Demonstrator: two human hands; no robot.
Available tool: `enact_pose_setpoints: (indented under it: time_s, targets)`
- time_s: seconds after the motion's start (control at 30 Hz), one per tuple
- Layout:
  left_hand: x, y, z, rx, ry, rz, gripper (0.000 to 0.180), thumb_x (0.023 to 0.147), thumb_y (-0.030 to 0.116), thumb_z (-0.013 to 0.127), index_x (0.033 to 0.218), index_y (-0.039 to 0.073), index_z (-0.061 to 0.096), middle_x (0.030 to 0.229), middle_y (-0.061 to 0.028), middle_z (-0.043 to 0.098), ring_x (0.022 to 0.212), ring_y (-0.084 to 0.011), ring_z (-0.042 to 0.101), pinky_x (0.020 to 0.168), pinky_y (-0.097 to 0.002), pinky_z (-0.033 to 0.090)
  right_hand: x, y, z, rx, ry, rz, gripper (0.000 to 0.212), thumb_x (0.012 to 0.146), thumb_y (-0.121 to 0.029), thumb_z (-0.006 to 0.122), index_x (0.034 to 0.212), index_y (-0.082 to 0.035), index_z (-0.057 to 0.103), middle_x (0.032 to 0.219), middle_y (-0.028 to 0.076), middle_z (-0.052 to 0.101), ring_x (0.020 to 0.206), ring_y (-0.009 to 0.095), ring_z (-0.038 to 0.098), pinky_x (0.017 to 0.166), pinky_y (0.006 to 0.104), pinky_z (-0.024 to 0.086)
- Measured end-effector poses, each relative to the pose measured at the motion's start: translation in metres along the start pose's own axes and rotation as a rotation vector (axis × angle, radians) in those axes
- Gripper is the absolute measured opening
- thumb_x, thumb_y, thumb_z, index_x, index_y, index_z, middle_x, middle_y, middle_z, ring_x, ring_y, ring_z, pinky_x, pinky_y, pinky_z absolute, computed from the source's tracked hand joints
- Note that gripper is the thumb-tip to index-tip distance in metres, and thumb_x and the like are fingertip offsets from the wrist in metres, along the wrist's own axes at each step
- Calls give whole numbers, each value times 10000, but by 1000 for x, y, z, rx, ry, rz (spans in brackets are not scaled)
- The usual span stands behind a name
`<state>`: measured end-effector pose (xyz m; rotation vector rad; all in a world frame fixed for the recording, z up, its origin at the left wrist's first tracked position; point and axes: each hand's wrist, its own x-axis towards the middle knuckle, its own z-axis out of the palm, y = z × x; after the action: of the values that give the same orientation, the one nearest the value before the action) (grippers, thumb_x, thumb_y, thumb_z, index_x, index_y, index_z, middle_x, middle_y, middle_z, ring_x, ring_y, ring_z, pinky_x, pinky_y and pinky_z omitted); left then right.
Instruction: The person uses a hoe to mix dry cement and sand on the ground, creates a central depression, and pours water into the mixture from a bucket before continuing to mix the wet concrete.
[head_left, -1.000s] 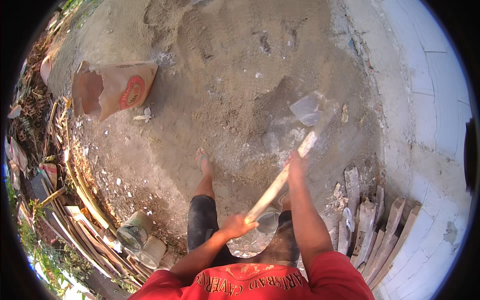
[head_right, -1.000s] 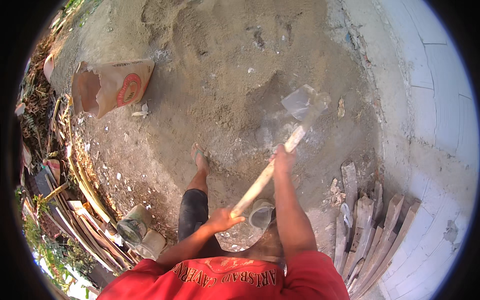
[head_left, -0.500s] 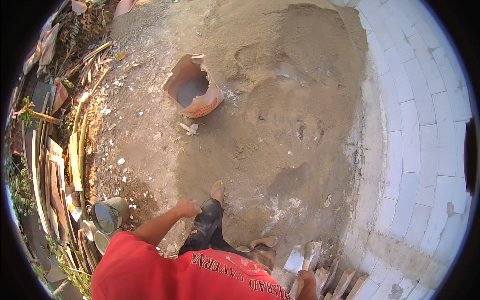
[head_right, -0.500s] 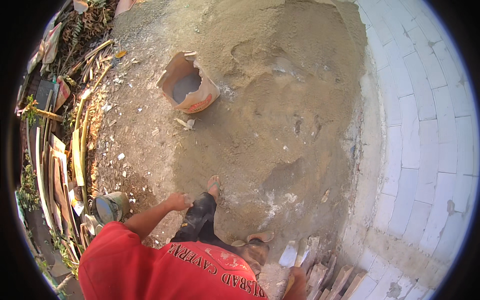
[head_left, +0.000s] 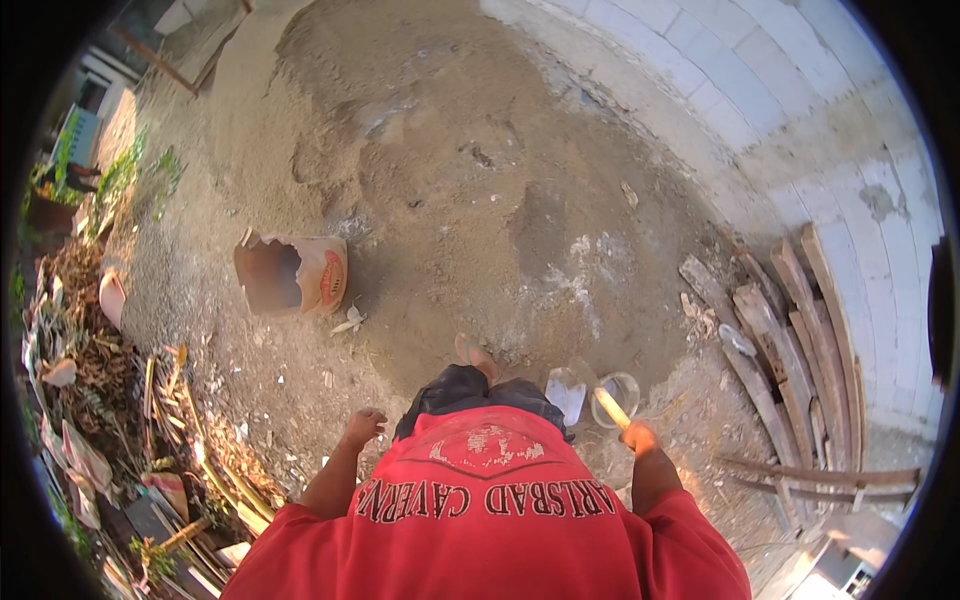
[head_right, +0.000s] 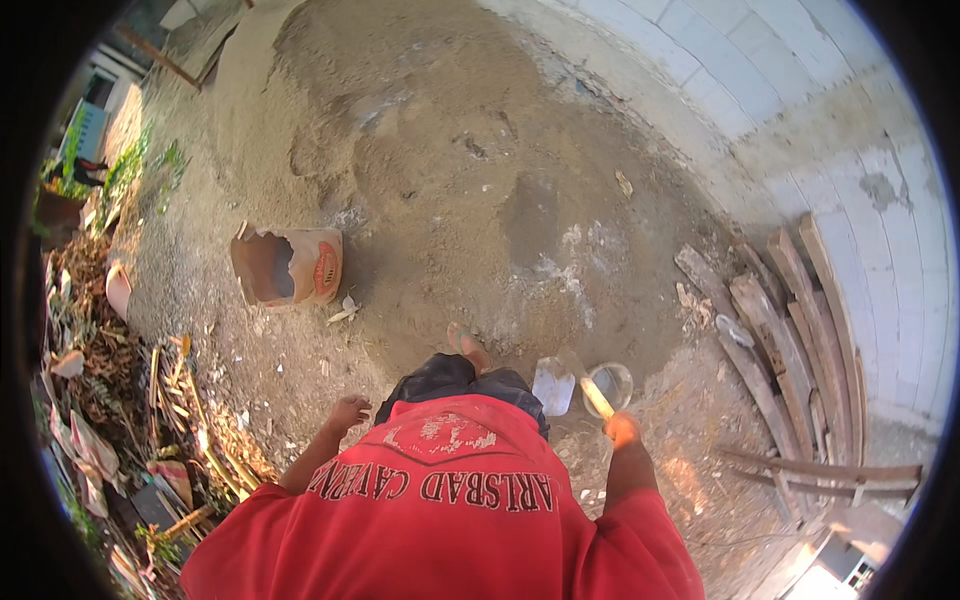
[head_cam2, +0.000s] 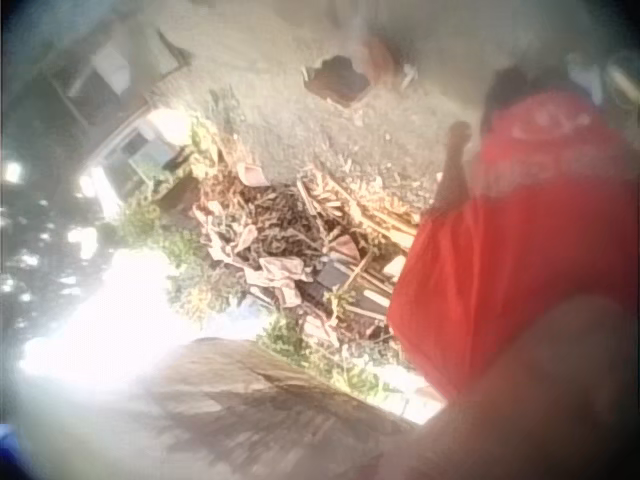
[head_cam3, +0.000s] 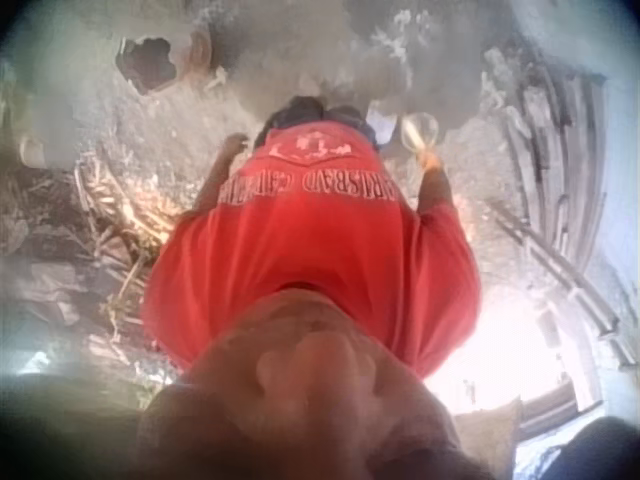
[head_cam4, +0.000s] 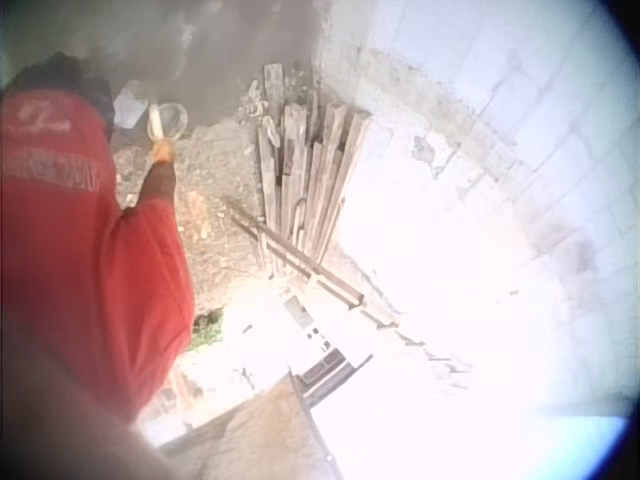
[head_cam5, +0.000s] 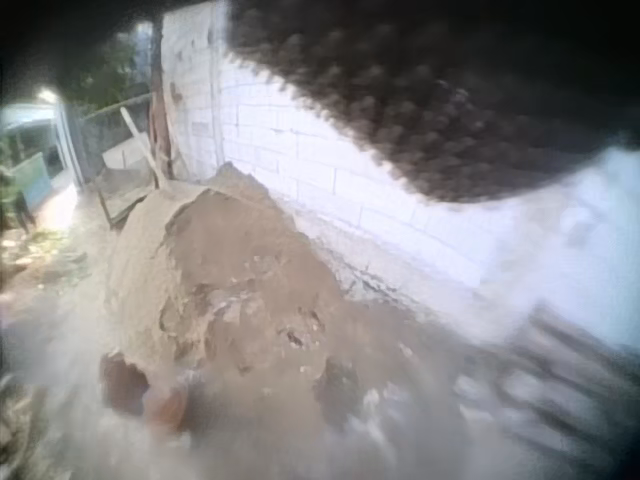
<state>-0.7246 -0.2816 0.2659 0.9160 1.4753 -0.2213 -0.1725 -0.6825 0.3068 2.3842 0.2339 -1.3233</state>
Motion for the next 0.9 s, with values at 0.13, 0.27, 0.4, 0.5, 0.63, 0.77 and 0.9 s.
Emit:
enact_pose_setpoints:
  time_s: [0.13, 0.27, 0.4, 0.5, 0.63, 0.77, 0.9]
  targets:
    - [-7, 73, 20, 225, -98, 213, 337, 913, 290, 608, 1074, 2, 674, 937, -77, 703, 774, -161, 661, 700, -303, 512, -24, -3, 92, -39, 24, -118, 285, 738, -242, 710, 956, -61, 744, 828, 120, 729, 749, 247, 714, 679, 383, 548]
    - [-8, 127, 42, 541, -228, 449, 376, 916, 323, 612, 1074, -13, 675, 943, -92, 703, 786, -164, 659, 713, -313, 512, -13, 15, 223, 260, -189, -78, 279, 721, -219, 679, 960, -94, 751, 923, 126, 736, 875, 272, 720, 737, 396, 553]
    - [-13, 149, 79, 984, -341, 532, 417, 923, 373, 609, 1065, -10, 691, 964, -115, 705, 839, -160, 661, 738, -310, 515, -22, -3, 350, 554, 1, -41, 306, 766, -194, 639, 1011, -33, 727, 993, 216, 712, 920, 311, 715, 766, 430, 560]
    - [-70, 148, 111, 1185, -445, 335, 592, 912, 447, 619, 1321, 25, 551, 1157, -165, 658, 1012, -227, 634, 878, -342, 493, -76, -65, 399, 983, -129, 236, 329, 823, -160, 604, 1106, -26, 706, 1111, 191, 699, 1064, 322, 677, 857, 437, 545]
    - [-63, 151, 128, 1316, -598, 483, 794, 915, 498, 606, 1516, 73, 310, 1407, -219, 508, 1276, -306, 512, 1070, -371, 388, -104, -66, 419, 1116, -32, 335, 308, 826, -167, 600, 1068, -16, 715, 1105, 213, 691, 1060, 352, 669, 864, 448, 544]
    - [-58, 177, 152, 1739, -866, 571, 712, 942, 487, 567, 1469, 45, 384, 1394, -219, 517, 1281, -320, 509, 1053, -383, 404, -123, -43, 476, 1275, -51, 518, 325, 822, -167, 610, 1091, -9, 700, 1131, 215, 682, 1065, 368, 663, 869, 472, 540]
    - [-23, 228, 168, 1837, -853, 402, 503, 955, 418, 566, 1285, 38, 575, 1191, -135, 660, 1013, -277, 641, 875, -377, 504, -144, -64, 479, 1456, -90, 670, 331, 822, -145, 631, 1122, -16, 681, 1187, 210, 666, 1106, 358, 651, 893, 466, 536]
